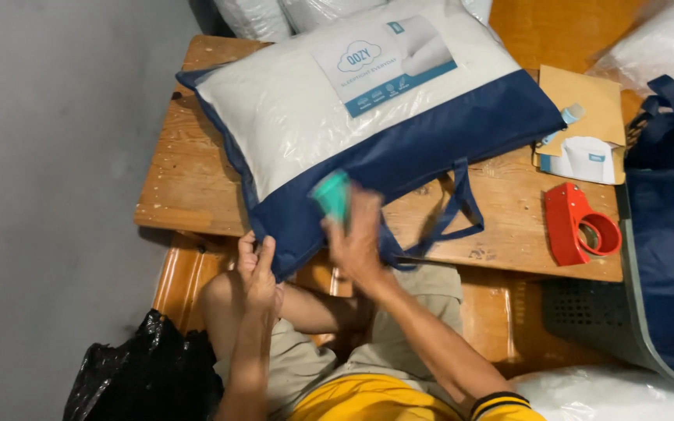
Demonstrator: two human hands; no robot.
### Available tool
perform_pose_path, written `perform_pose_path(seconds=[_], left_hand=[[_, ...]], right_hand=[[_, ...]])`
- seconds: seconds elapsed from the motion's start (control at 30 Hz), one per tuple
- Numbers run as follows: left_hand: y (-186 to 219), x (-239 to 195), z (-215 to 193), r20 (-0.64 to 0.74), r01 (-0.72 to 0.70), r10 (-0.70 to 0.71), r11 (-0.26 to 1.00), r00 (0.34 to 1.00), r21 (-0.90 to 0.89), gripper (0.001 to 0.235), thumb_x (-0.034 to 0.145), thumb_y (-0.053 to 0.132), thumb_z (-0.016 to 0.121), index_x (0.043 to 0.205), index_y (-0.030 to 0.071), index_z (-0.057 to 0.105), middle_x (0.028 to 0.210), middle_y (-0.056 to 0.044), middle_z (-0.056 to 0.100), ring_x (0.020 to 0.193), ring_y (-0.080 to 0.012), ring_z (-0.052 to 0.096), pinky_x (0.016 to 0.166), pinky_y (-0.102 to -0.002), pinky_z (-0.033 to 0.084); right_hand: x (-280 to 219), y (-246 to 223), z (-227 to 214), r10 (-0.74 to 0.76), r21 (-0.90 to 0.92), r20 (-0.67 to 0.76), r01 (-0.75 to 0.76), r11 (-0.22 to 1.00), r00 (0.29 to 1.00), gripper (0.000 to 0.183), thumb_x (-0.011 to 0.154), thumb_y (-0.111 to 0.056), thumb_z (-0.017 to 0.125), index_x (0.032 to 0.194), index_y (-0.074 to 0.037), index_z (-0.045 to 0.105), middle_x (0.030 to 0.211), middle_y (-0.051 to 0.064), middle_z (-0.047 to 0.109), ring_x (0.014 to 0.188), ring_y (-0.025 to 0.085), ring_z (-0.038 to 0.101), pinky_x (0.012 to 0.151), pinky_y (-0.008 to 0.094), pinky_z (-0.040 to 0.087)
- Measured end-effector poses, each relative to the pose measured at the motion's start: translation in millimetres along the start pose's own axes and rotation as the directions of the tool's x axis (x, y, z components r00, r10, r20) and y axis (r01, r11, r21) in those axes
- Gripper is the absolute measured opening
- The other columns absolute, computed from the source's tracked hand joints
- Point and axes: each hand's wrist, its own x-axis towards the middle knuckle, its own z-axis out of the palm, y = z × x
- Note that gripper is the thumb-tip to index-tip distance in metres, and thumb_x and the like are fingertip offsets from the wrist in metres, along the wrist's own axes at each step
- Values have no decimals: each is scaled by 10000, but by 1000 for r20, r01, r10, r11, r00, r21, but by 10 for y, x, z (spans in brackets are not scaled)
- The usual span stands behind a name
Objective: Smoothing and finishing the packaging of a pillow in a blue and white bag using hands and a small tool.
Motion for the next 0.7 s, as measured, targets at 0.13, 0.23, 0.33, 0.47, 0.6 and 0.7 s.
perform_pose_path(seconds=[0.13,0.23,0.33,0.47,0.6,0.7], left_hand=[[121,-13,-67,106,36,-26,994,994,-99,373,995,63,614,1353,54,512,1125,-139,682,907,-241,730,735,-451,672],[348,-172,201,108,69,-57,992,993,-109,413,993,60,601,1400,55,531,1171,-140,688,982,-233,724,823,-461,654],[137,-137,118,60,103,-95,985,994,-139,364,1001,71,598,1365,62,581,1164,-165,700,1007,-265,728,855,-492,641],[-848,294,-985,-29,123,-124,992,992,-23,276,1038,101,588,1313,95,617,1137,-127,690,991,-225,708,874,-443,619],[171,-105,113,-27,174,-178,979,984,-111,286,995,66,610,1280,67,633,1104,-175,712,938,-285,737,781,-473,639],[81,-54,-32,-1,213,-216,967,976,-140,356,983,127,629,1331,54,607,1190,-218,693,1046,-309,714,896,-497,612]], right_hand=[[-191,-360,-10,-275,182,523,209,961,807,605,919,-291,698,1449,-50,538,1147,203,559,1044,437,565,863,529,441],[354,-545,-58,-329,79,448,330,941,831,573,945,-312,656,1451,-67,548,1129,172,530,990,393,540,782,510,431],[684,-792,35,-252,-65,446,312,948,859,537,865,-277,704,1333,-24,630,1039,181,566,869,398,568,676,510,459],[87,-723,399,-401,-2,586,497,868,704,625,704,-248,790,1266,-17,642,1038,167,542,852,364,522,668,460,390],[269,-640,247,-446,117,641,494,861,625,581,744,-275,759,1266,-49,645,1038,100,517,861,320,506,692,432,383],[639,-732,228,-493,30,563,580,814,664,483,822,-277,685,1270,-102,645,1055,110,535,839,311,497,694,437,374]])
